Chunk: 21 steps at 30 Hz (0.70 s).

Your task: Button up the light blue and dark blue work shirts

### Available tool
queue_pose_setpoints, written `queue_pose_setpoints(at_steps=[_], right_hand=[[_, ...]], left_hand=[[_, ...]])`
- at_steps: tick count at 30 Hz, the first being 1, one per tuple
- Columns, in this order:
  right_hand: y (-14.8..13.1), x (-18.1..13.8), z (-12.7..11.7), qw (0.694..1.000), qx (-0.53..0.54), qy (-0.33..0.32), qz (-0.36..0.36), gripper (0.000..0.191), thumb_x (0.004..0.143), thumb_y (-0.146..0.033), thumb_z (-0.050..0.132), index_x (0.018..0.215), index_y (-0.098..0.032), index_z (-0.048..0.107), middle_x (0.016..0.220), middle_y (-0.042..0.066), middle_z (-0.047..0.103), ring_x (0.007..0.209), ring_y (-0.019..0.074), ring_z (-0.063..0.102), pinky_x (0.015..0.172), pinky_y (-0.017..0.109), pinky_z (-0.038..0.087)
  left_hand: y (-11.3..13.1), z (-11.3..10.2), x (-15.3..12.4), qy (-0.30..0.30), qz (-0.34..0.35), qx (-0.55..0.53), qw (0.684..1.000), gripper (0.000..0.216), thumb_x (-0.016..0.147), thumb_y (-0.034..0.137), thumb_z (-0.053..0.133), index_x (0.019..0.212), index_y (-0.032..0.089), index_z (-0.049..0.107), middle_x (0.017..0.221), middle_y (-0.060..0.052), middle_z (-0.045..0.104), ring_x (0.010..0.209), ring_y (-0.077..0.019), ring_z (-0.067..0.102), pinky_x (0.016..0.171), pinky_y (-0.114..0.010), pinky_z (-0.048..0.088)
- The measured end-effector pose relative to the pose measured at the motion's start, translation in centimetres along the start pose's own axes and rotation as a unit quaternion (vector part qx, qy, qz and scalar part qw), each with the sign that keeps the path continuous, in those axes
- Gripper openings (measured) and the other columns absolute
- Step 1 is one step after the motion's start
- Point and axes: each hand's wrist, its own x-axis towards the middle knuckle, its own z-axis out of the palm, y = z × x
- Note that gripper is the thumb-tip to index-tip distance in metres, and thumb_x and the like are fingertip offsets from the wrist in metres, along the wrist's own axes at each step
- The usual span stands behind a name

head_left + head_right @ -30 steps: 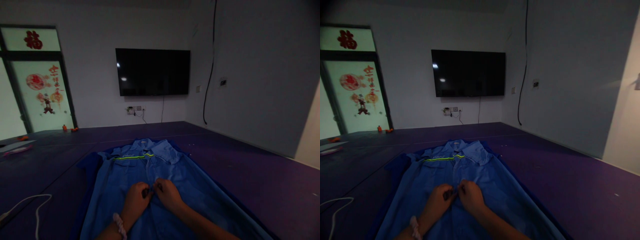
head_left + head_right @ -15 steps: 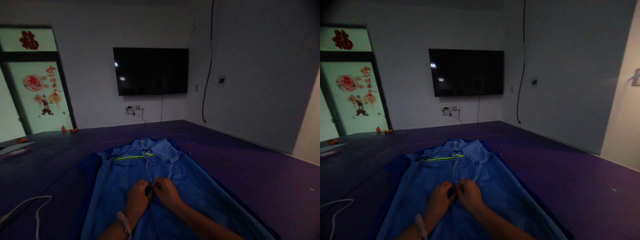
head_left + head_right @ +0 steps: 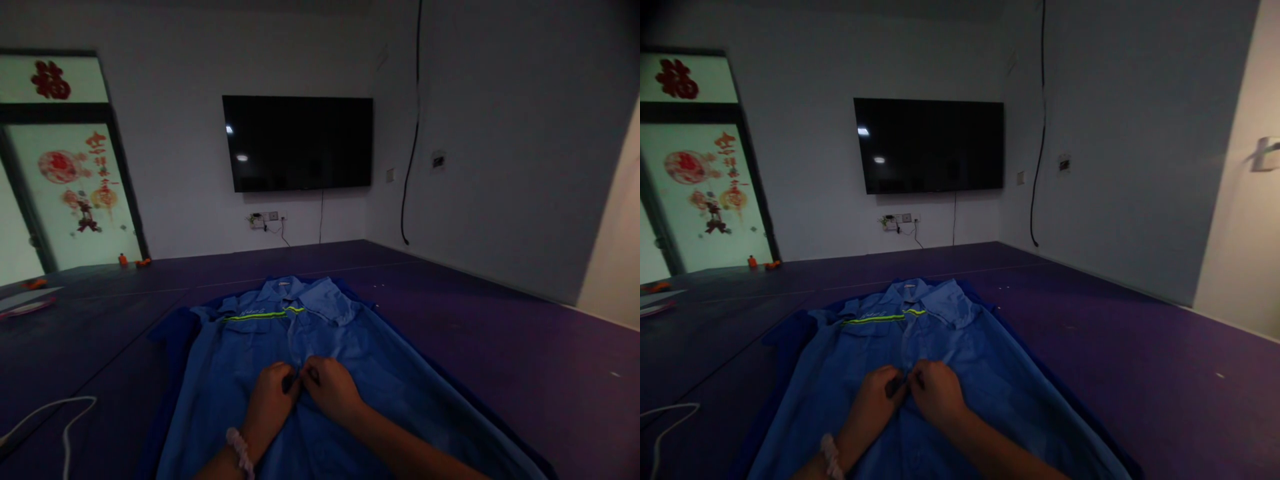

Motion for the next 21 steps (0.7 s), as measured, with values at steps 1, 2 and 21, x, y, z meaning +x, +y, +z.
queue_pose_setpoints(at_steps=[1, 2, 21], right_hand=[[0.01, 0.01, -0.01, 1.000, -0.005, 0.000, 0.001, 0.018, 0.082, -0.023, 0.047, 0.081, -0.019, 0.065, 0.075, 0.003, 0.068, 0.066, 0.0130, 0.061, 0.053, 0.021, 0.030], [0.02, 0.02, -0.02, 1.000, -0.011, -0.001, 0.004, 0.018, 0.082, -0.024, 0.047, 0.081, -0.019, 0.064, 0.076, 0.003, 0.068, 0.067, 0.0131, 0.061, 0.053, 0.021, 0.030], [0.43, 0.11, -0.47, 0.998, -0.050, -0.033, -0.004, 0.015, 0.081, -0.029, 0.051, 0.085, -0.022, 0.063, 0.077, 0.001, 0.068, 0.071, 0.0136, 0.061, 0.056, 0.021, 0.030]], left_hand=[[0.06, -0.03, 0.03, -0.001, -0.003, -0.002, 1.000, 0.018, 0.074, 0.022, 0.050, 0.056, 0.017, 0.052, 0.060, 0.000, 0.052, 0.058, -0.0138, 0.048, 0.056, -0.024, 0.030], [0.14, -0.07, 0.05, -0.001, -0.006, -0.004, 1.000, 0.019, 0.074, 0.021, 0.050, 0.055, 0.017, 0.051, 0.059, 0.000, 0.052, 0.058, -0.0135, 0.047, 0.056, -0.023, 0.030], [-0.26, 0.08, 0.18, -0.005, -0.052, -0.085, 0.995, 0.018, 0.071, 0.019, 0.046, 0.055, 0.015, 0.054, 0.055, 0.001, 0.053, 0.054, -0.0121, 0.047, 0.054, -0.022, 0.032]])
